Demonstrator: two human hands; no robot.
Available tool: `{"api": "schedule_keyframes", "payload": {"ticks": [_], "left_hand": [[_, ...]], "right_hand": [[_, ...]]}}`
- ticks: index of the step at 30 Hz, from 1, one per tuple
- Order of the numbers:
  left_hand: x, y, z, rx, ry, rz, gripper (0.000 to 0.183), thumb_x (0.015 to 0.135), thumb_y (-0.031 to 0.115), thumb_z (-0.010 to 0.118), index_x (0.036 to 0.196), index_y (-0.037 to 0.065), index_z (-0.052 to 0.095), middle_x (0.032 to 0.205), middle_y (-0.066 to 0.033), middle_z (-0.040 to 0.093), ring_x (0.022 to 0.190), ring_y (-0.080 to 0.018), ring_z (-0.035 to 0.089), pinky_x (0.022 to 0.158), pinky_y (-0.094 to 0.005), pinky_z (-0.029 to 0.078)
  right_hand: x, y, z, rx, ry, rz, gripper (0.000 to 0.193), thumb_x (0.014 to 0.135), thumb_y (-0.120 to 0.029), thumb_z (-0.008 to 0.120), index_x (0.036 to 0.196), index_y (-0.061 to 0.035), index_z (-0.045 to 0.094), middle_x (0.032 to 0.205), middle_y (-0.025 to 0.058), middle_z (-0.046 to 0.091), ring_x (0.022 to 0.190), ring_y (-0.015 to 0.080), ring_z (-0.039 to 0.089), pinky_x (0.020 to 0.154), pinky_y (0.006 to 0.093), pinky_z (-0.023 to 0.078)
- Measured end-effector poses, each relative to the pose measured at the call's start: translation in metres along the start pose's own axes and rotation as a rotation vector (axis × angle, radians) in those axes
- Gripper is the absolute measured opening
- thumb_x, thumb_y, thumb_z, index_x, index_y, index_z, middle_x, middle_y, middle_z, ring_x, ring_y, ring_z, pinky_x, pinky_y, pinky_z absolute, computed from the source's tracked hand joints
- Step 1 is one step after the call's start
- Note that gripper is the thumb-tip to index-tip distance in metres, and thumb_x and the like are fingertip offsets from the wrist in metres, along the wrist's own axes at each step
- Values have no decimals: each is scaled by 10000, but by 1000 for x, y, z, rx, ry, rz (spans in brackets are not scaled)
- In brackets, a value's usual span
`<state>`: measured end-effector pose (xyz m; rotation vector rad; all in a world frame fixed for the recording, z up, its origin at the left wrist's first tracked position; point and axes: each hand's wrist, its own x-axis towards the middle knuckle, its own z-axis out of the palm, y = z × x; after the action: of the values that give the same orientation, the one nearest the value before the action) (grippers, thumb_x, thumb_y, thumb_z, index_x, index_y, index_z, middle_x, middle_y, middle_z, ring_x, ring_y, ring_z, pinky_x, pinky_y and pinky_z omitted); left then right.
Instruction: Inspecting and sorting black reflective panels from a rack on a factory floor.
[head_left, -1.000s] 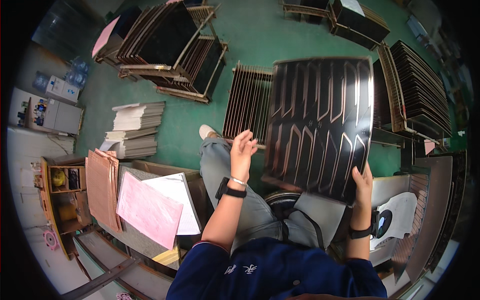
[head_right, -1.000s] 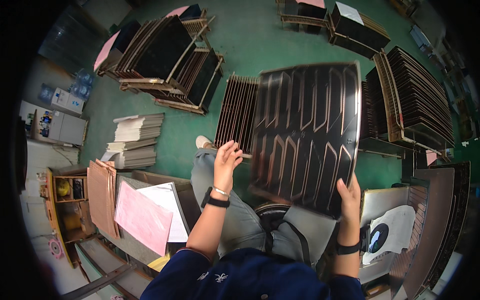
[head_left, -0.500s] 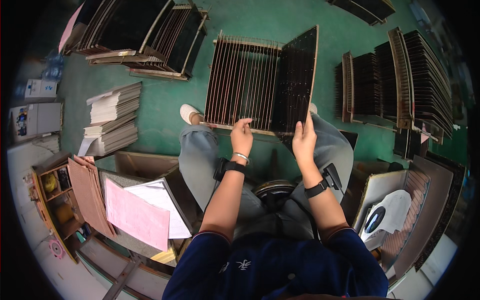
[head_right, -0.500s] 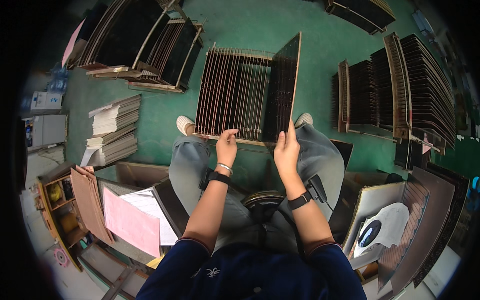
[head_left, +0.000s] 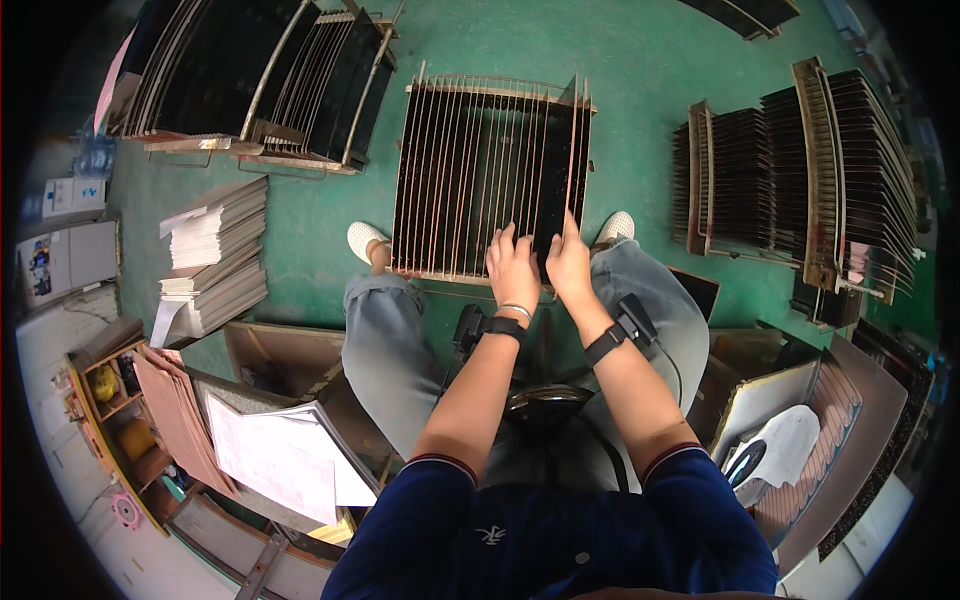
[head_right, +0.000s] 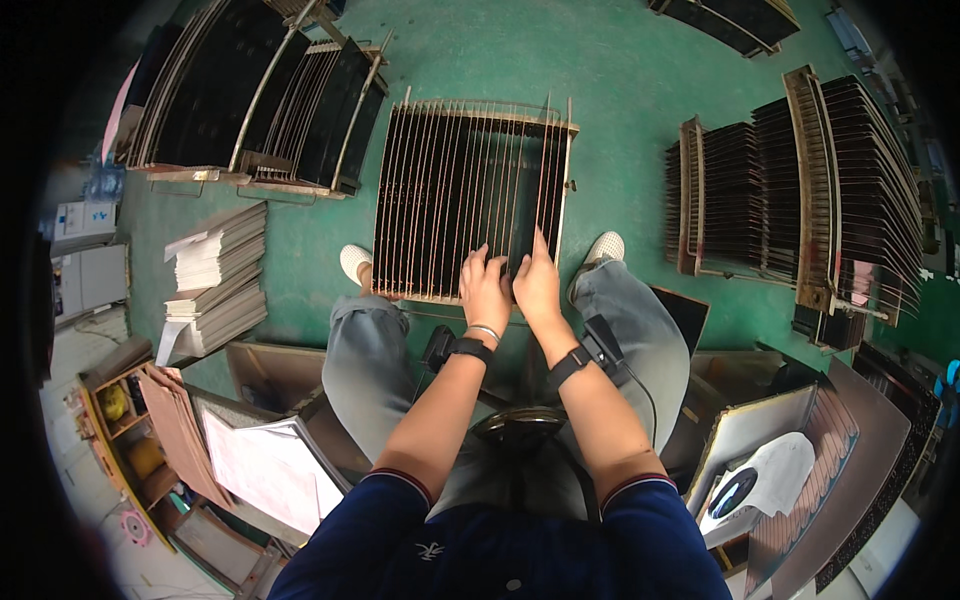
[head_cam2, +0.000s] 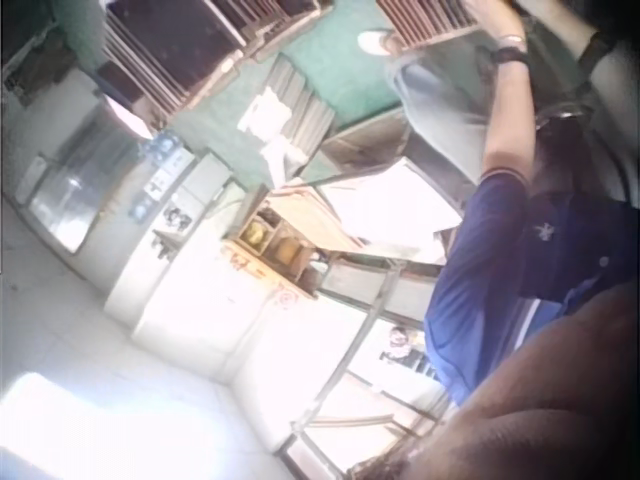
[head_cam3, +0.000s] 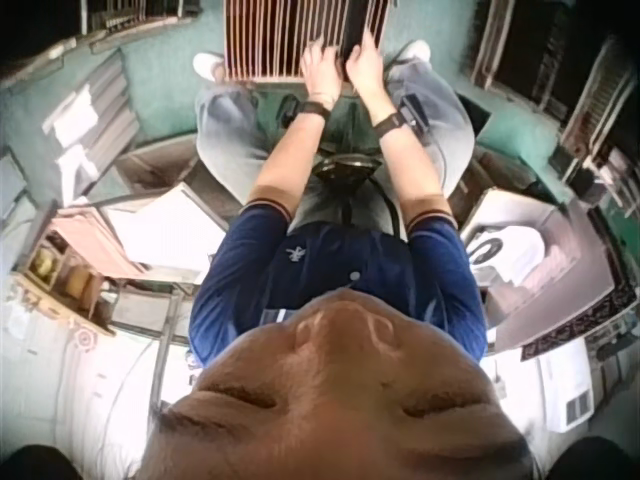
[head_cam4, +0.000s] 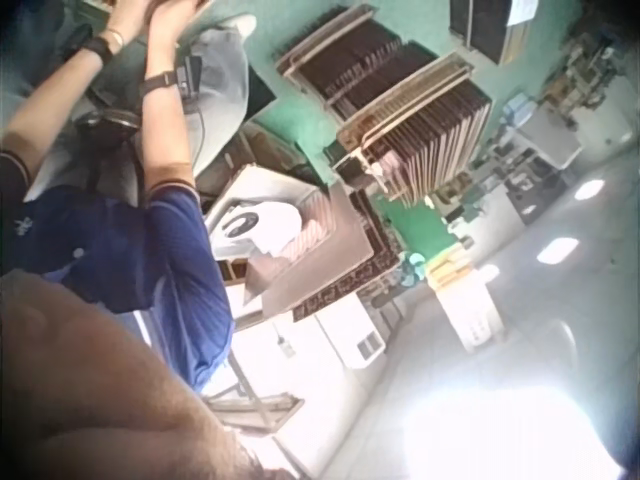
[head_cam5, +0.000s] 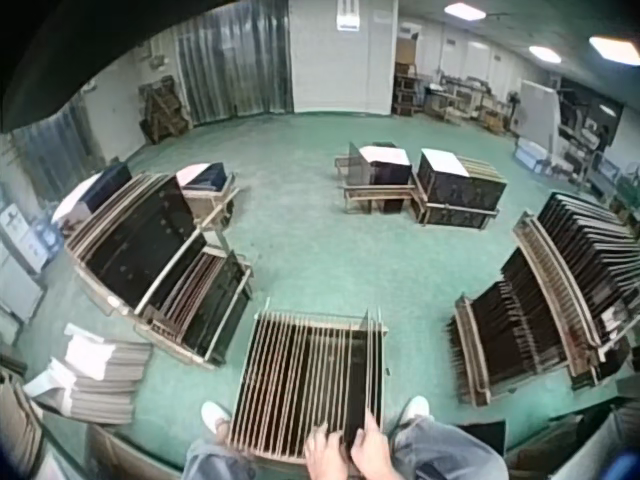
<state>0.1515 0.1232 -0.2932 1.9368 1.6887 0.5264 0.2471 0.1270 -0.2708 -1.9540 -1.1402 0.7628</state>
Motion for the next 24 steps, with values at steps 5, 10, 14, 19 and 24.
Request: {"api": "schedule_keyframes", "payload": {"ticks": [5,10,14,19,24], "left_hand": [[-2,0,13,173,-43,-25,309,747,121,657,1042,98,570,1384,-123,341,1296,-341,283,1061,-501,219],[3,3,20,209,-18,-77,235,731,113,672,937,60,572,1368,-105,359,1278,-327,306,1044,-497,244],[4,7,14,136,-42,-128,166,759,62,609,923,38,603,1331,-98,396,1272,-313,306,1045,-512,233],[-5,32,-51,-208,-31,48,198,817,47,527,1004,-15,547,1054,-185,577,855,-402,585,714,-443,497],[-48,55,-213,-535,44,188,83,849,19,554,926,-4,532,1049,-122,599,841,-222,610,726,-307,489]], "right_hand": [[-33,22,-9,23,-82,3,480,839,62,441,1308,-40,428,1201,213,545,1035,310,583,862,370,474],[-67,23,-30,28,-168,33,456,838,79,462,1278,-40,464,1174,178,567,1000,248,608,841,312,486],[-88,12,-43,38,-236,72,431,842,74,459,1259,-35,482,1159,171,571,988,237,613,830,314,490],[-99,23,-64,31,-197,-71,387,859,52,462,1240,-13,492,1158,174,572,946,215,630,824,300,488],[-88,32,-105,155,-95,-32,353,911,-58,493,1258,2,472,1209,166,558,1073,233,569,920,323,437]]}}
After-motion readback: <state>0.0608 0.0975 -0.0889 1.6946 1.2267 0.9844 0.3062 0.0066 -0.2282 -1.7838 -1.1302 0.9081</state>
